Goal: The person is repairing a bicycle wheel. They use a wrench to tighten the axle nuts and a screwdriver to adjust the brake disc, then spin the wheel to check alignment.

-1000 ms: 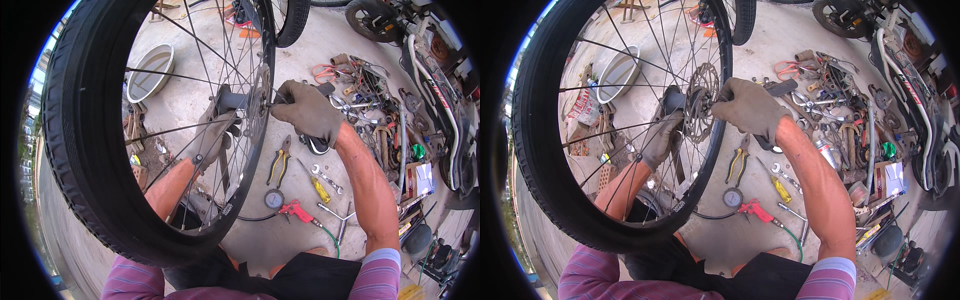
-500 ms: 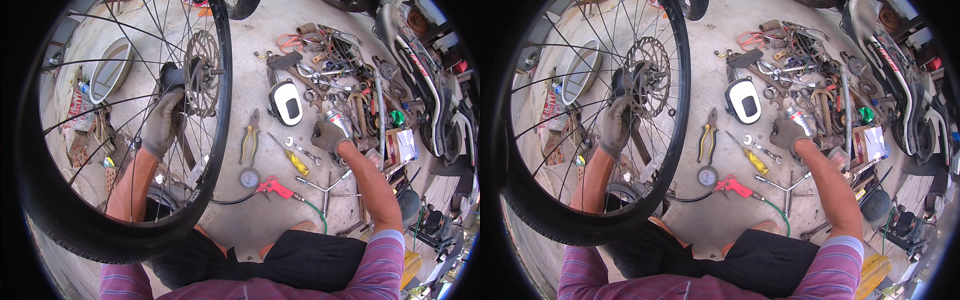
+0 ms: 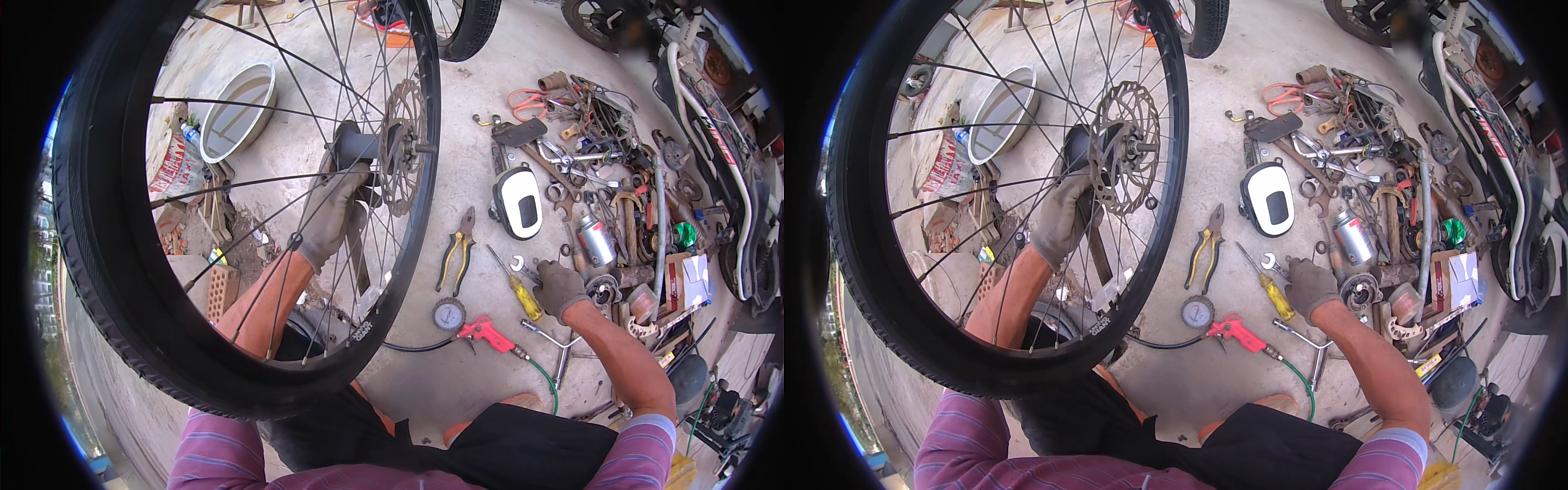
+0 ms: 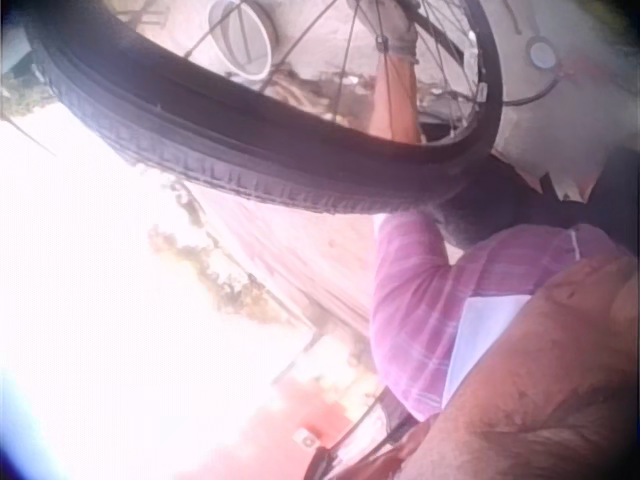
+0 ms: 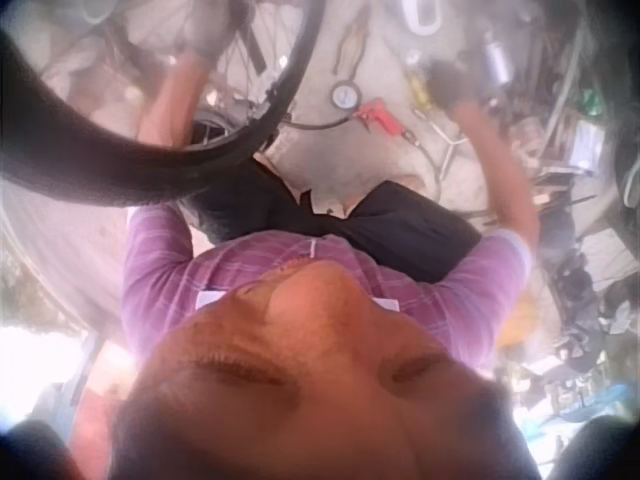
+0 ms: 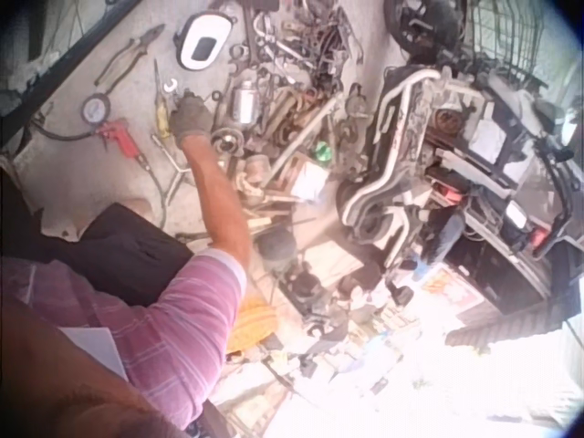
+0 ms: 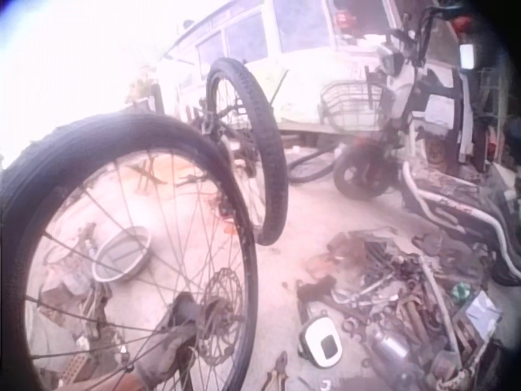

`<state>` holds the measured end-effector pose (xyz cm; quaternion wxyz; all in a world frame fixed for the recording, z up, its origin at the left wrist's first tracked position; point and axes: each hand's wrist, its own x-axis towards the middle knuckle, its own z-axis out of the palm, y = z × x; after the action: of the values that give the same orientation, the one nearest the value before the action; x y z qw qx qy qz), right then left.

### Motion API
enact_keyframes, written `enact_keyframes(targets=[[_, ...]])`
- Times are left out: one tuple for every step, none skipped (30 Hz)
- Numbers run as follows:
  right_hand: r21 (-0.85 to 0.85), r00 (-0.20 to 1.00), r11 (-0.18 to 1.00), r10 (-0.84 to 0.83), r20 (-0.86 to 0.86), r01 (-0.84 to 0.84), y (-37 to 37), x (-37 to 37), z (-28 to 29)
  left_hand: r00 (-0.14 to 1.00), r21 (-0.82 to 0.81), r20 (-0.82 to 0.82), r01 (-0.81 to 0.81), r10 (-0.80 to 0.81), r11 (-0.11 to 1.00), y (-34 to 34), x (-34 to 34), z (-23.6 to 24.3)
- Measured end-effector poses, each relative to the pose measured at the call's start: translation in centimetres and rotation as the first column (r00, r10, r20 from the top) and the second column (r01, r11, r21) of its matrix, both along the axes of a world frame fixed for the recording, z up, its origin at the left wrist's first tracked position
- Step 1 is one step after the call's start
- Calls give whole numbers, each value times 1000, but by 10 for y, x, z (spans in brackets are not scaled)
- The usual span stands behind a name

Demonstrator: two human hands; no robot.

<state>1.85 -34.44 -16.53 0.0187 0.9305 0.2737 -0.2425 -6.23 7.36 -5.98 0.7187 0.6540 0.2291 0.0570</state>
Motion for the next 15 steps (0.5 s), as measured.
enact_keyframes(targets=[[-37, 999, 999, -23, 23, 24, -5, -1, -5, 1000, -18, -14, -12, 11, 1000, -1, 0, 3], [-12, 1000, 1000, -8, 30, 8, -8, -2, -11, 999, -33, -21, -25, 24, 999, -2, 0, 5], [-14, 999, 1000, -8, 48, 9, -11, -3, -16, 998, -53, -38, -47, 45, 997, -4, 1, 7], [-9, 998, 1000, -6, 59, 6, -12, -2, -20, 996, -73, -53, -68, 65, 995, -5, 1, 9], [-2, 998, 1000, -15, 63, 15, -13, -1, -23, 994, -111, -57, -96, 90, 989, -6, 2, 11], [13, 998, 1000, -21, 58, 20, -13, -1, -25, 993, -103, -70, -100, 93, 990, -7, 2, 11], [7, 997, 999, -45, 55, 45, -12, 0, -25, 992, -114, -68, -109, 102, 987, -7, 3, 11], [28, 998, 999, -46, 40, 44, -11, 1, -24, 996, -159, -21, -93, 91, 983, -6, 4, 11], [27, 998, 998, -64, 27, 64, -10, 1, -23, 996, -125, -15, -85, 84, 989, -6, 3, 11], [26, 996, 996, -85, 17, 84, -9, 2, -20, 999, -131, -28, -47, 43, 990, -3, 3, 10], [18, 997, 997, -78, -7, 78, -9, 3, -18, 999, -137, -38, -10, 5, 991, 0, 3, 10], [10, 997, 997, -73, -26, 74, -9, 5, -14, 998, -129, -57, -3, -5, 992, 3, 3, 9], [18, 997, 998, -67, -41, 68, -10, 6, -12, 1000, -113, -26, 10, -13, 994, 3, 2, 8], [12, 998, 999, -52, -18, 52, -11, 7, -9, 999, -103, -18, 33, -35, 994, 5, 1, 7], [19, 999, 999, -33, 8, 33, -12, 9, -7, 999, -85, -29, 37, -40, 996, 7, 0, 7]])
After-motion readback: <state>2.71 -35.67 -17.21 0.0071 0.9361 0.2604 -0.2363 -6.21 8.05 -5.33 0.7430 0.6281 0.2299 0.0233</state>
